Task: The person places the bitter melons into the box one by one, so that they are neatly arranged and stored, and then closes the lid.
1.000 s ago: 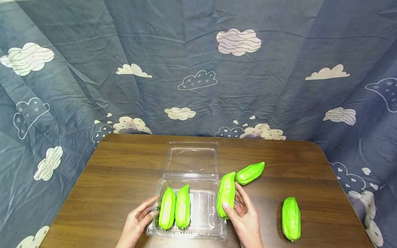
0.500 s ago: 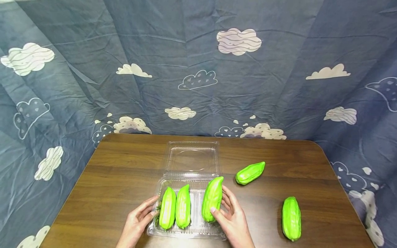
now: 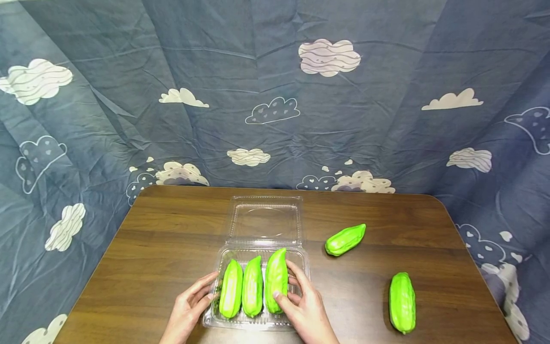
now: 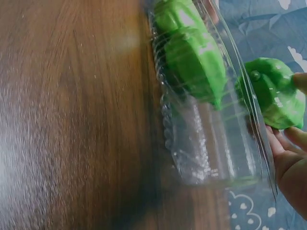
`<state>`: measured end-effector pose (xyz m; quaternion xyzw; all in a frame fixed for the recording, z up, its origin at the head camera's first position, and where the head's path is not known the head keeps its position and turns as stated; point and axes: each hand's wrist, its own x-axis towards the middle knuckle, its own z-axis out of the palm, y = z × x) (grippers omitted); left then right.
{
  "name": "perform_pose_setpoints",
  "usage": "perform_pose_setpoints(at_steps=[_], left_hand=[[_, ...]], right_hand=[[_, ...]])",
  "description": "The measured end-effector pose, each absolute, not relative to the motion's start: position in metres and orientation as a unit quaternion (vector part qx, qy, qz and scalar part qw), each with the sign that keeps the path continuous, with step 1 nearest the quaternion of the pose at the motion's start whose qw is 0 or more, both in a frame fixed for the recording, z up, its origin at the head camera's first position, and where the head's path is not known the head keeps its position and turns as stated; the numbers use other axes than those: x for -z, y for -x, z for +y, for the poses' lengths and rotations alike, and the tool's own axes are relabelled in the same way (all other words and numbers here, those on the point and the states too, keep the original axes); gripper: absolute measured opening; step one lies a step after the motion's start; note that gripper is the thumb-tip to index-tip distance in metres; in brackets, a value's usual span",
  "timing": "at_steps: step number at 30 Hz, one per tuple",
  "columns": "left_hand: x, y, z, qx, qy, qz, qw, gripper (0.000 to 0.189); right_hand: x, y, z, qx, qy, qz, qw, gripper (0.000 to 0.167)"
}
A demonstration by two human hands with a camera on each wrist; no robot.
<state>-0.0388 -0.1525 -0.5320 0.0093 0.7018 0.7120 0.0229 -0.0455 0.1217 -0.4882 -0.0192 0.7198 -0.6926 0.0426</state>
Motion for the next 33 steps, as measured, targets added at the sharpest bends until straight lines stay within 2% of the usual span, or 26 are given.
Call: perform_pose_setpoints(at_steps=[9, 16, 33], left_hand=[[0.533, 0.039, -0.152, -0.712, -0.016, 0.702, 0.015, 0.047], [0.534, 0.039, -0.153, -0.714, -0.023, 0.700, 0.010, 0.046], [0.534, 0.039, -0.152, -0.714, -0.021, 0.699, 0.013, 0.047]], right_hand=[[0.493, 0.047, 0.116, 0.658, 0.026, 0.752, 0.033, 0.069], [0.493, 0.051, 0.114, 0.621, 0.006, 0.782, 0.046, 0.068], [0.493, 0.060, 0.114, 0.500, 0.043, 0.864, 0.044, 0.066]])
